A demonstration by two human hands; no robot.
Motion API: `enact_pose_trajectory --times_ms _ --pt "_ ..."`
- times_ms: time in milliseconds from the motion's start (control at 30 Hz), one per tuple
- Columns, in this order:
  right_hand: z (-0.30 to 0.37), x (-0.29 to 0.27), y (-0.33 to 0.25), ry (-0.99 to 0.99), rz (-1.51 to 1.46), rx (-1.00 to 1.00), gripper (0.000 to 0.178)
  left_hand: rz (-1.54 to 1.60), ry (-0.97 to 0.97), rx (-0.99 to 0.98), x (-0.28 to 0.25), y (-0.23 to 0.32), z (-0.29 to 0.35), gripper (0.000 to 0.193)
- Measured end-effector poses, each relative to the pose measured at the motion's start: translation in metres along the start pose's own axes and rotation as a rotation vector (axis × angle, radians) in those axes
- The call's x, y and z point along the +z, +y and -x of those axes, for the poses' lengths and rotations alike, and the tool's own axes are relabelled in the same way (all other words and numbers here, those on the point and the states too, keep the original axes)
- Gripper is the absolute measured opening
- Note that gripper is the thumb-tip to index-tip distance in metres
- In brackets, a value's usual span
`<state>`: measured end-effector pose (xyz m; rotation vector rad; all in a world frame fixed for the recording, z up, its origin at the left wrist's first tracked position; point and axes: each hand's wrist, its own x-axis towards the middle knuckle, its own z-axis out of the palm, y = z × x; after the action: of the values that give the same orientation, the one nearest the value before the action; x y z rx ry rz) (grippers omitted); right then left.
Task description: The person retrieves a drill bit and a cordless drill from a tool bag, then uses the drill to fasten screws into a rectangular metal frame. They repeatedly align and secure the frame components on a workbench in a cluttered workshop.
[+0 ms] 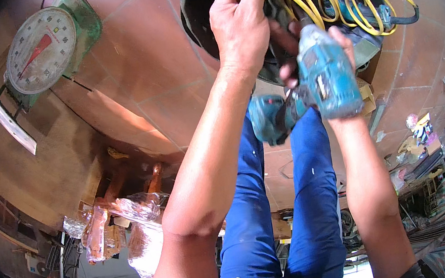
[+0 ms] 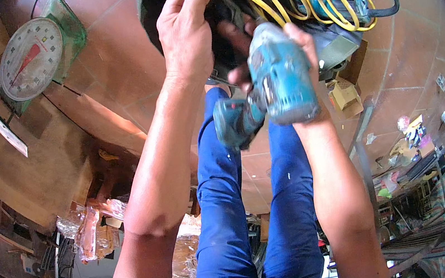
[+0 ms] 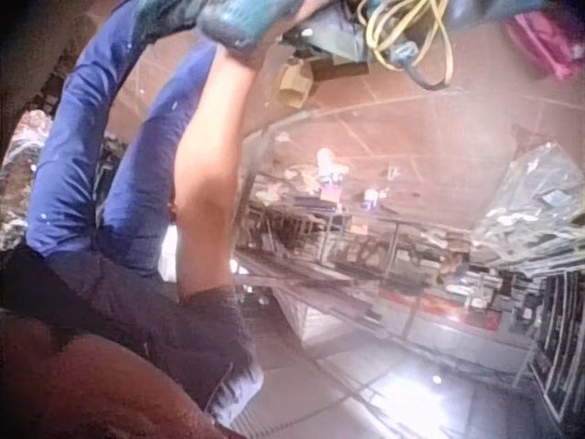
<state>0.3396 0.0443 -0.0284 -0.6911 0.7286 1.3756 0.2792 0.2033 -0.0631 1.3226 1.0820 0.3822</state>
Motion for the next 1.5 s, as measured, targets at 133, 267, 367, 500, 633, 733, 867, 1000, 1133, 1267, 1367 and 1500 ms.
enact_pose_trajectory --times_ms 133,267,367,500,633,733,867,1000,1133,1267,1367,1500 --pt "-0.011 -0.013 -0.03 -0.238 0.018 -0.198 0.088 -0.497 -0.065 0.103 -0.044 -0.033 0.005 0.027" --pt "-0.008 -0.018 -0.052 -0.241 0.12 -0.224 0.09 -1.044 -0.099 -0.028 -0.059 -0.048 -0.003 0.043" --pt "-0.004 -0.008 -0.056 -0.175 0.213 -0.226 0.09 -1.273 -0.295 -0.115 -0.048 -0.038 -0.029 0.036" --pt "-0.012 -0.009 -0.047 -0.497 0.081 -0.039 0.093 -1.827 -0.943 0.073 -0.09 -0.096 -0.093 0.034" --pt "-0.007 -0.022 -0.016 -0.537 -0.09 -0.041 0.099 -2.18 -1.218 0.414 -0.045 -0.131 -0.108 0.069" --pt "-0.009 -0.021 -0.008 -0.546 -0.139 0.023 0.095 -1.909 -0.88 0.145 -0.056 -0.114 -0.093 0.067" --pt "-0.007 -0.016 -0.011 -0.374 -0.208 0.037 0.091 -1.381 -0.496 0.113 -0.064 -0.091 -0.04 0.065" --pt "0.003 -0.014 -0.002 -0.188 -0.327 -0.192 0.049 -0.733 -0.484 -0.051 -0.071 -0.052 0.089 0.063" --pt "-0.003 -0.043 0.027 -0.248 -0.337 -0.271 0.055 -0.165 -0.765 -0.575 -0.086 -0.036 0.207 0.061" --pt "0.063 -0.045 0.058 -0.15 -0.406 -0.148 0.068 0.115 -0.807 -0.877 -0.089 -0.039 0.242 0.059" --pt "0.127 -0.033 0.043 -0.004 -0.326 -0.142 0.073 0.18 -0.896 -0.904 -0.091 -0.068 0.217 0.057" --pt "0.168 -0.068 0.088 -0.046 -0.509 -0.106 0.073 0.195 -0.975 -0.824 -0.085 -0.084 0.154 0.055"
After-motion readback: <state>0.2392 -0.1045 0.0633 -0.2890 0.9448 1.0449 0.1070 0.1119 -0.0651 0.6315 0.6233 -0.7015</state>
